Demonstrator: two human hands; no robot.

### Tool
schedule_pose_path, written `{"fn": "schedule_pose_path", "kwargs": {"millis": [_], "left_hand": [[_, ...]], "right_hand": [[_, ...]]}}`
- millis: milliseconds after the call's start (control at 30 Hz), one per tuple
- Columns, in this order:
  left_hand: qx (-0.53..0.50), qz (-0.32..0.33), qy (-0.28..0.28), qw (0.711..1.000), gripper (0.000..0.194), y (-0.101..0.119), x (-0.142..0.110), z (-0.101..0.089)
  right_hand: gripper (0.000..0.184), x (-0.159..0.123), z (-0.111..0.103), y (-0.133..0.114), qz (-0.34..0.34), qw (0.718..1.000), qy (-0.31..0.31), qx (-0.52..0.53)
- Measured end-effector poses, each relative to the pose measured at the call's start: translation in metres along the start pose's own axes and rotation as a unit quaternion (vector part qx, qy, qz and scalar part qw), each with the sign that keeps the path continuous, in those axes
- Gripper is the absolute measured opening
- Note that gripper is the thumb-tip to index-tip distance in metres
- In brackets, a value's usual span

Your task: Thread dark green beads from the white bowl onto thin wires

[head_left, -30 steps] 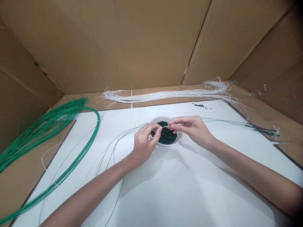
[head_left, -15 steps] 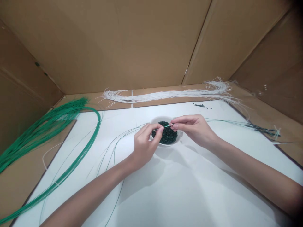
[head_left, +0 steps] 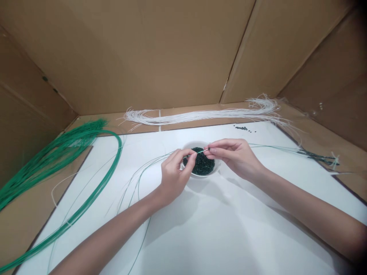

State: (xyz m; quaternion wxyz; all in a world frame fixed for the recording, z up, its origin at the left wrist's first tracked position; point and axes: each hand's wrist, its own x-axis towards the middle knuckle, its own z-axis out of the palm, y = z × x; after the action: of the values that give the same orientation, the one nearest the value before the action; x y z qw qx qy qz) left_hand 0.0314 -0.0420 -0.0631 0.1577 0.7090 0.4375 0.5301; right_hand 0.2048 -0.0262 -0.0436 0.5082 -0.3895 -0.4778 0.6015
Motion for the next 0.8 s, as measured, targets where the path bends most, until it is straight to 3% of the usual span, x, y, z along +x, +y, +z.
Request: {"fn": "schedule_pose_path", "kwargs": {"millis": [167,500,667,800], "left_hand": [[-0.004,0.012,0.000,1.000,0.006,0.0014,0.0003,-0.0005],[-0.007,0.014,-0.010,1.000,0.006,0.0003,-0.0009,-0.0001],[-0.005,0.007,-0.015,1.000,0.006,-0.0020,-0.0010,0.0004],[-0.002,-0.007,-0.026,1.000,0.007,-0.0039,-0.0012,0.0012]], "right_hand": [[0.025,-0.0004,-0.0001,-0.0006,0.002,1.000,-0.001,-0.015],[0.024,-0.0007,0.0010,-0.0011,-0.027,0.998,0.008,-0.062],[0.020,-0.0050,0.0029,-0.0049,-0.091,0.984,0.026,-0.150],[0.016,-0.0084,0.0005,-0.0066,-0.165,0.948,0.014,-0.270]]}}
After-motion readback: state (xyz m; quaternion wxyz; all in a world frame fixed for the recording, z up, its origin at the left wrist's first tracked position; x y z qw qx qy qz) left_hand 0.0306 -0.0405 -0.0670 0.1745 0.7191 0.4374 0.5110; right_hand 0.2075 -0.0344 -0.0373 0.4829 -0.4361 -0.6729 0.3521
